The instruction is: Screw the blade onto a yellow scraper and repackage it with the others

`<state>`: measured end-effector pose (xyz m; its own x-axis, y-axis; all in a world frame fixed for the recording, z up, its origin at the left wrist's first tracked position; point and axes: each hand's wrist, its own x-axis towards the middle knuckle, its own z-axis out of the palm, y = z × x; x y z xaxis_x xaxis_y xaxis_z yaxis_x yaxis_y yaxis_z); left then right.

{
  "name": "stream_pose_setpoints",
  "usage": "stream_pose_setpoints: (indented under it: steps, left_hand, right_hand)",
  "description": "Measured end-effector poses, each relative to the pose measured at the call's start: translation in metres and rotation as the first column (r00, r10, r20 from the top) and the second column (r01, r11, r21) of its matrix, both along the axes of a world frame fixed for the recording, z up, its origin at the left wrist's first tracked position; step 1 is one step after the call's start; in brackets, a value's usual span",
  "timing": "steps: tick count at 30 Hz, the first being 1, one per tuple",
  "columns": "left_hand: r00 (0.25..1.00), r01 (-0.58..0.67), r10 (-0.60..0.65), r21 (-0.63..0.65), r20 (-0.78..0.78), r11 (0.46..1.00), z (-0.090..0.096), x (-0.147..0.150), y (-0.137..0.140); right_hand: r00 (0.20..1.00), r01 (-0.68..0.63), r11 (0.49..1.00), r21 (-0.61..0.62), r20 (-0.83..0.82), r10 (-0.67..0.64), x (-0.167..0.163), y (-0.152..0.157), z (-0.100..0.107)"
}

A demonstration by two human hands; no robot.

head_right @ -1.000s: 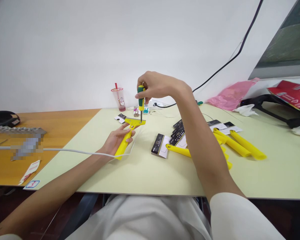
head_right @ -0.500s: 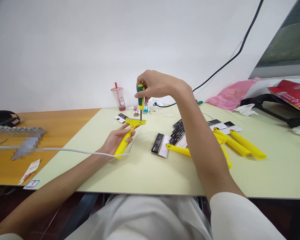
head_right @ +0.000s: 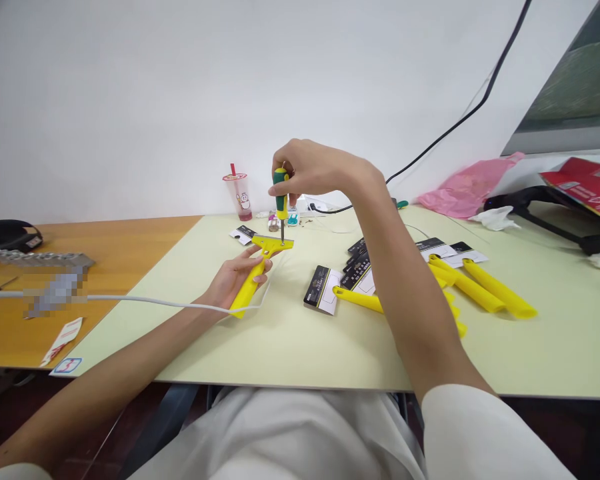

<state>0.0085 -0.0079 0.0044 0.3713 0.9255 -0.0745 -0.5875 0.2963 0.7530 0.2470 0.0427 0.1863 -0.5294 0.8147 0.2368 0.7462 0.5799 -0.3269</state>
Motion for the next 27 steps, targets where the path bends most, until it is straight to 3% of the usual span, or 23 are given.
stream_pose_setpoints:
  steps: [27]
  left_hand:
    - [0.994, 0.035, -0.024, -0.1, 0.102, 0.994, 0.0042, -0.0008, 0.0004]
  right_hand:
    - [1.0, -0.027, 1.0, -0.007, -0.004, 0.027, -0.0028, -0.0012, -0.0006]
